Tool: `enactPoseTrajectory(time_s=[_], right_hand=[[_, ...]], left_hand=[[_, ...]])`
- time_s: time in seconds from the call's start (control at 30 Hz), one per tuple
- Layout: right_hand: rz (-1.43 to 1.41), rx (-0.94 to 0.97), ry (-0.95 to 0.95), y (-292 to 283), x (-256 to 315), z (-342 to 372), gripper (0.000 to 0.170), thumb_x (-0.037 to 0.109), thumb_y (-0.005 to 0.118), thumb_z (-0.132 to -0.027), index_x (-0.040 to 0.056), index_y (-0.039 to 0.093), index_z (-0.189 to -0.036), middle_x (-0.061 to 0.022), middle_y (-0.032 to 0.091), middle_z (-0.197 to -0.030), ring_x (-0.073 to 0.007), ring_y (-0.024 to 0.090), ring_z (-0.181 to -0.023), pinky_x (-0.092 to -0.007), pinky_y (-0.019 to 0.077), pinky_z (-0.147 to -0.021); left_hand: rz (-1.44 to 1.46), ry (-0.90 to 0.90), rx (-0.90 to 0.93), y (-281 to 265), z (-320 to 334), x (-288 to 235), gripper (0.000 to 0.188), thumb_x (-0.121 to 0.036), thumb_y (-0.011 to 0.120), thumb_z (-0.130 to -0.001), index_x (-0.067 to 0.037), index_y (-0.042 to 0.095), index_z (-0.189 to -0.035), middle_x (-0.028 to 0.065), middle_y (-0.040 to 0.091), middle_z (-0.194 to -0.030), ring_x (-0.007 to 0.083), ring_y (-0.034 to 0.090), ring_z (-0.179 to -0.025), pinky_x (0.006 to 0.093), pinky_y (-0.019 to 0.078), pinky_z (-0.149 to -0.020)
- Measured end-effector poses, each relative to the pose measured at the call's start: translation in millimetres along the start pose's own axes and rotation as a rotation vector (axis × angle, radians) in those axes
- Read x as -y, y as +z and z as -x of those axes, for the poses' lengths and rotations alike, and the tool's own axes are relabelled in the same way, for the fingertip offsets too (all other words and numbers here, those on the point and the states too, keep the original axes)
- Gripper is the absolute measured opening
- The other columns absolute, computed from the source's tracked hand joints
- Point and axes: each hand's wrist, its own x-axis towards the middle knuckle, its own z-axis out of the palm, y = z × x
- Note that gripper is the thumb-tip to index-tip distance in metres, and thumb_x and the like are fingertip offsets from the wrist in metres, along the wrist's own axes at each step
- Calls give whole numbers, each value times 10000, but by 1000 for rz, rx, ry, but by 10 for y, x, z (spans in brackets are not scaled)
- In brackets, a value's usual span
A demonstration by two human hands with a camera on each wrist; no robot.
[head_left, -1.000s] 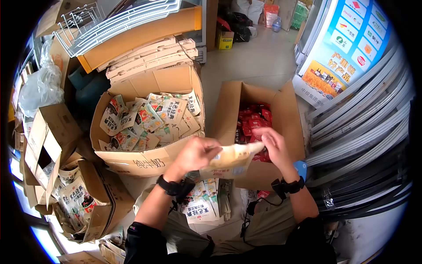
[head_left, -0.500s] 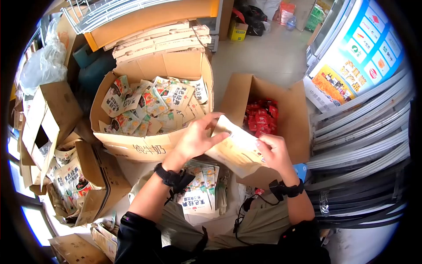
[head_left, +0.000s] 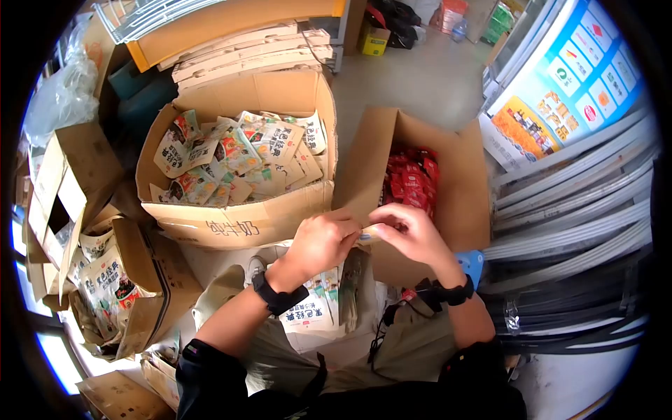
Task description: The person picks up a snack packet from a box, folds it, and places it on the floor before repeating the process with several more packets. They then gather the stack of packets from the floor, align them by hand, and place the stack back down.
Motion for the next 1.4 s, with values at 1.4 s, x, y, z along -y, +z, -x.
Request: enactPoseTrajectory(time_s=[1.4], right_hand=[[116, -151, -115, 400, -76, -36, 313, 154, 568, -928, -37, 488, -693, -107, 394, -561, -146, 354, -494, -317, 313, -457]], left_hand=[[76, 69, 38, 61, 96, 92, 145, -110, 690, -810, -13, 617, -731, 111, 566, -737, 313, 585, -664, 415, 486, -600]])
